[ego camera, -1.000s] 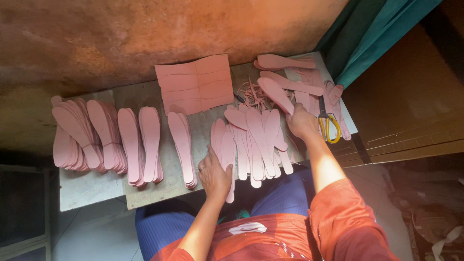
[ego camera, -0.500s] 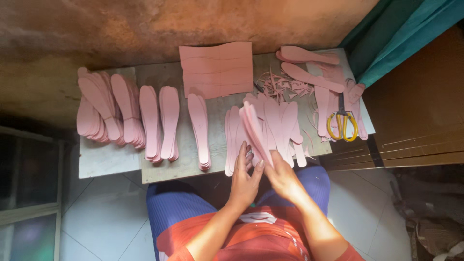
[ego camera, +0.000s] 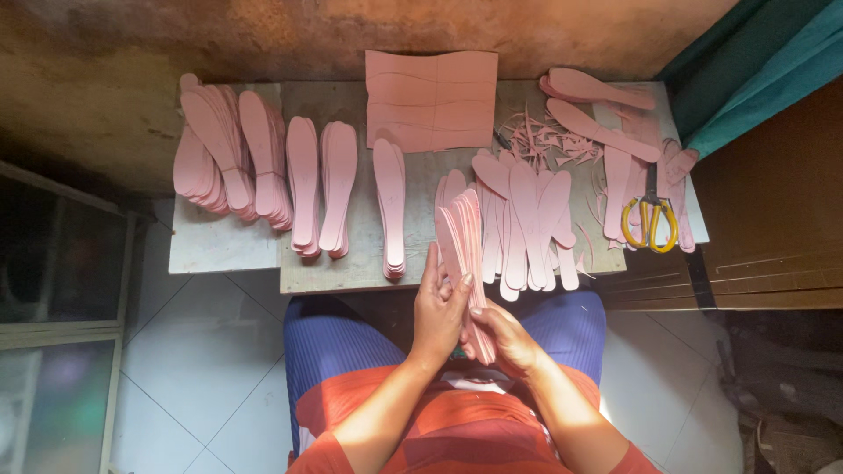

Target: The person gathers pink shoe insoles from a low table, aligns them into neat stacks, and secures a bundle with a rubber band. The person repeats this process, creating multiple organized stacks of insoles.

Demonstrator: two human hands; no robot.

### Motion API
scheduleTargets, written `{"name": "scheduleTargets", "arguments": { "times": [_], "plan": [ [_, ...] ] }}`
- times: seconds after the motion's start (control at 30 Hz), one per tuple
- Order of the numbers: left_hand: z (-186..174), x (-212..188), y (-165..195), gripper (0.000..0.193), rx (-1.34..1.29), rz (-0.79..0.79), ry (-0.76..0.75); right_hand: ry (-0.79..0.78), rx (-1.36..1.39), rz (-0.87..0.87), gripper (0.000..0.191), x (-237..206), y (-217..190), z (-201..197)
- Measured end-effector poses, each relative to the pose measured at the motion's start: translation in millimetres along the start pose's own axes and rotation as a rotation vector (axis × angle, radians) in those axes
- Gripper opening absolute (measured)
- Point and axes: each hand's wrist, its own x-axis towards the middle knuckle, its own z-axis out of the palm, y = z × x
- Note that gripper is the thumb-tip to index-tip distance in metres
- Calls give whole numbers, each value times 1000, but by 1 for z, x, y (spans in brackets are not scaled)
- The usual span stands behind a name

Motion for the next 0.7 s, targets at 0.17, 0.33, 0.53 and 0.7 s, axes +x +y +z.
{"name": "scheduleTargets", "arguments": {
  "times": [0.17, 0.33, 0.53, 0.7],
  "plan": [
    [-8, -8, 5, 62, 87, 301, 0, 94, -139, 45, 35, -1, 2, 10],
    [-5, -11, 3, 53, 167, 217, 24, 194, -603, -46, 44, -8, 0, 32],
    [-17, -1, -13, 47, -209, -29, -80, 207, -1184, -185, 44, -30, -23, 73],
    [-37, 7, -15, 49, -477, -123, -121, 194, -1047, 96, 64, -42, -41, 88]
  ]
}}
